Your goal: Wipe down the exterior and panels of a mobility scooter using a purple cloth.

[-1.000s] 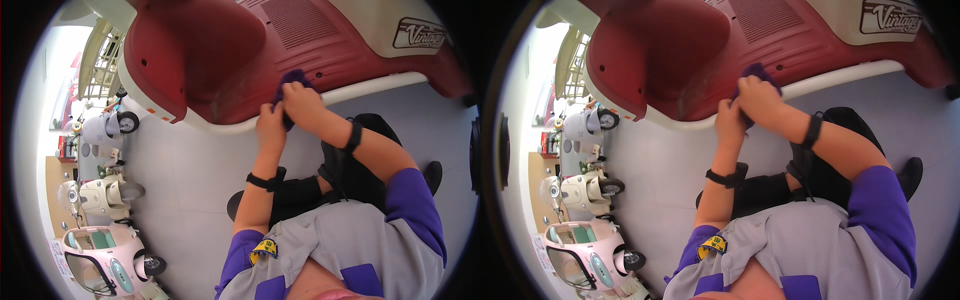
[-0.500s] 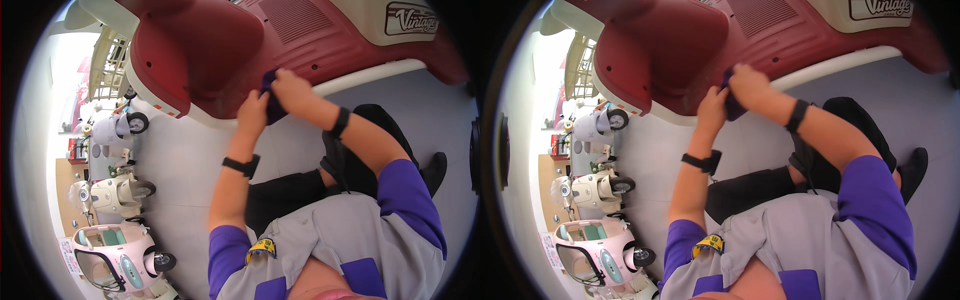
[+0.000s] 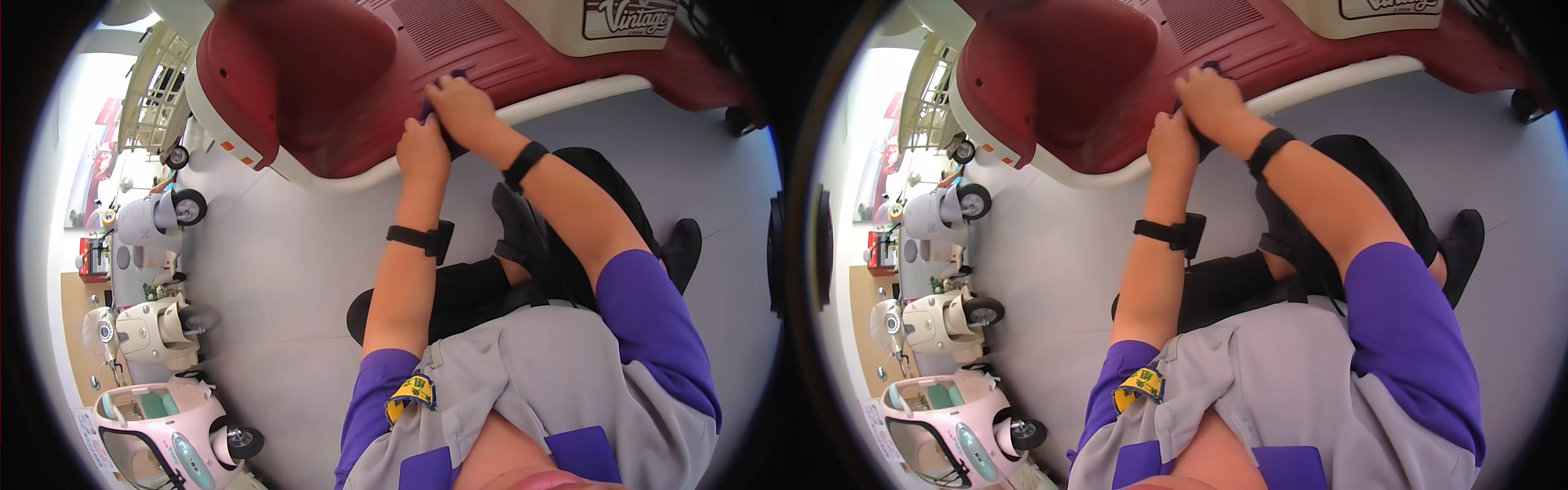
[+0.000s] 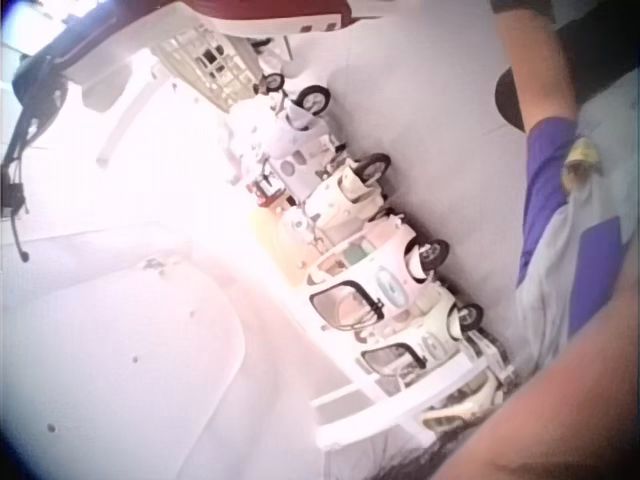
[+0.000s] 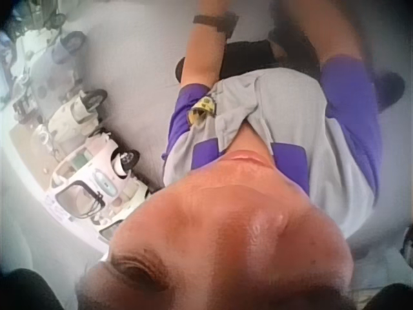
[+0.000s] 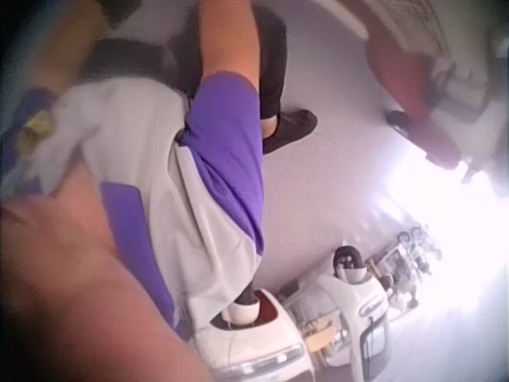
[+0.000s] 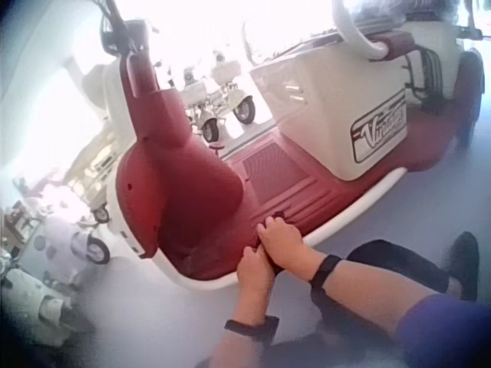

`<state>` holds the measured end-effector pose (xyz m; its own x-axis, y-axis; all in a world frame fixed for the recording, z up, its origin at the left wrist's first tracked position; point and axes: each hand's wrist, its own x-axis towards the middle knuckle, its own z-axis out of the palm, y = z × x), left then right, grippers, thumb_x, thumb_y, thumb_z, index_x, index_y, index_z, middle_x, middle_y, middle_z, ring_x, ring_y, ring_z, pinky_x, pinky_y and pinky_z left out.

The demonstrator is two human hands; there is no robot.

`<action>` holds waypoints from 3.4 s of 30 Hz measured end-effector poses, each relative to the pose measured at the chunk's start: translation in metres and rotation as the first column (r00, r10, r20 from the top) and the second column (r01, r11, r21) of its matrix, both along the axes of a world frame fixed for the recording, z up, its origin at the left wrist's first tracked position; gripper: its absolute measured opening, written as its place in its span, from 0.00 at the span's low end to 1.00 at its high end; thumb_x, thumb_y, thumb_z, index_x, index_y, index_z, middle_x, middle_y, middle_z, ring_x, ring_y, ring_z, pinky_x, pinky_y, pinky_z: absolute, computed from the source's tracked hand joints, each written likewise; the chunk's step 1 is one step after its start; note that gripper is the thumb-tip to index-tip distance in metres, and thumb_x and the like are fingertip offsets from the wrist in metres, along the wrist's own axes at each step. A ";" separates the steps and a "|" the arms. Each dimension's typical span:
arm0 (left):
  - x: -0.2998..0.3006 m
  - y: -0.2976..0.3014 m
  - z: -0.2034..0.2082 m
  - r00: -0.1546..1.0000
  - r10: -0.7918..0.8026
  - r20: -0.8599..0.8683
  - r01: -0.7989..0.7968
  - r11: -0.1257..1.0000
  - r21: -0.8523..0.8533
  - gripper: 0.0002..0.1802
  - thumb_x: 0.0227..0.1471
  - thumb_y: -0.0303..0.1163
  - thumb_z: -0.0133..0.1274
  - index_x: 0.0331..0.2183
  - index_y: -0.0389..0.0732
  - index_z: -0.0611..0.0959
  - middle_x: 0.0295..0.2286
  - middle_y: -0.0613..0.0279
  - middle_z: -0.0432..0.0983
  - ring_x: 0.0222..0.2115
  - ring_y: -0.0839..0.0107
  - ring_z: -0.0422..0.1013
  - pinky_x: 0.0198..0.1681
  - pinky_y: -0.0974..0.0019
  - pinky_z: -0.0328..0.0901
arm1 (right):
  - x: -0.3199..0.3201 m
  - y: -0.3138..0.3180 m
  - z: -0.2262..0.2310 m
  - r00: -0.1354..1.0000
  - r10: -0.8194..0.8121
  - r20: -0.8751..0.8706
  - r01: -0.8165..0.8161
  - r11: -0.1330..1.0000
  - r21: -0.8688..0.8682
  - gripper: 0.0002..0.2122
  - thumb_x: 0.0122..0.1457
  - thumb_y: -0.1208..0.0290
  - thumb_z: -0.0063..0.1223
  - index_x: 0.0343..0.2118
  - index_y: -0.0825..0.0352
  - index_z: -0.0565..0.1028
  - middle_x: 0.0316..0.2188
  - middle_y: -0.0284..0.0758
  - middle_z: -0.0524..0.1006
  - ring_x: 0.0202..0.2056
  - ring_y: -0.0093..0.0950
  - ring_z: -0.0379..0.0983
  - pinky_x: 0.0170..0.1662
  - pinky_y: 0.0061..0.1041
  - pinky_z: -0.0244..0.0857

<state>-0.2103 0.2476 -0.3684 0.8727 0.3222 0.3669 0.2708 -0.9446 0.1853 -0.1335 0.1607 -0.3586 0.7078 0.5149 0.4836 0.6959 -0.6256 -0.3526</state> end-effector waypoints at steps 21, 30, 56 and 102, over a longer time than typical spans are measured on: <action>0.031 -0.050 0.002 0.930 -0.367 0.008 0.365 0.928 0.071 0.20 0.44 0.21 0.47 0.44 0.41 0.76 0.27 0.48 0.69 0.24 0.47 0.71 0.27 0.49 0.67 | 0.053 -0.111 -0.001 0.983 -0.072 -0.168 0.093 0.988 0.122 0.06 0.50 0.77 0.48 0.32 0.66 0.75 0.34 0.47 0.71 0.38 0.46 0.71 0.40 0.42 0.67; 0.005 -0.006 0.007 0.956 -0.293 0.016 0.290 0.951 0.102 0.17 0.48 0.25 0.48 0.43 0.42 0.78 0.27 0.51 0.69 0.24 0.51 0.71 0.27 0.54 0.66 | 0.048 -0.056 -0.008 0.963 0.269 -0.004 -0.265 0.950 0.164 0.05 0.50 0.78 0.51 0.31 0.67 0.75 0.32 0.44 0.70 0.37 0.45 0.70 0.39 0.39 0.66; 0.046 0.044 -0.002 0.990 -0.125 0.061 0.119 0.988 0.097 0.15 0.49 0.34 0.48 0.39 0.39 0.78 0.37 0.53 0.69 0.42 0.53 0.63 0.43 0.50 0.58 | 0.092 0.056 0.005 1.000 -0.007 0.013 0.010 0.967 -0.256 0.09 0.53 0.75 0.50 0.38 0.68 0.75 0.41 0.41 0.73 0.43 0.41 0.72 0.47 0.35 0.69; -0.050 0.100 0.021 0.982 0.113 -0.151 -0.083 0.977 0.194 0.12 0.48 0.28 0.48 0.34 0.33 0.80 0.33 0.51 0.71 0.39 0.52 0.68 0.39 0.53 0.64 | -0.007 0.132 0.000 0.827 0.558 -0.069 -0.539 0.754 -0.375 0.09 0.53 0.69 0.48 0.32 0.59 0.81 0.38 0.35 0.80 0.40 0.33 0.76 0.41 0.31 0.70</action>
<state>-0.2602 0.3480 -0.3476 0.8924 0.3483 0.2869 0.3757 -0.9257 -0.0448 -0.1405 0.2932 -0.3585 0.2319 0.9508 0.2055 0.9686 -0.2061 -0.1391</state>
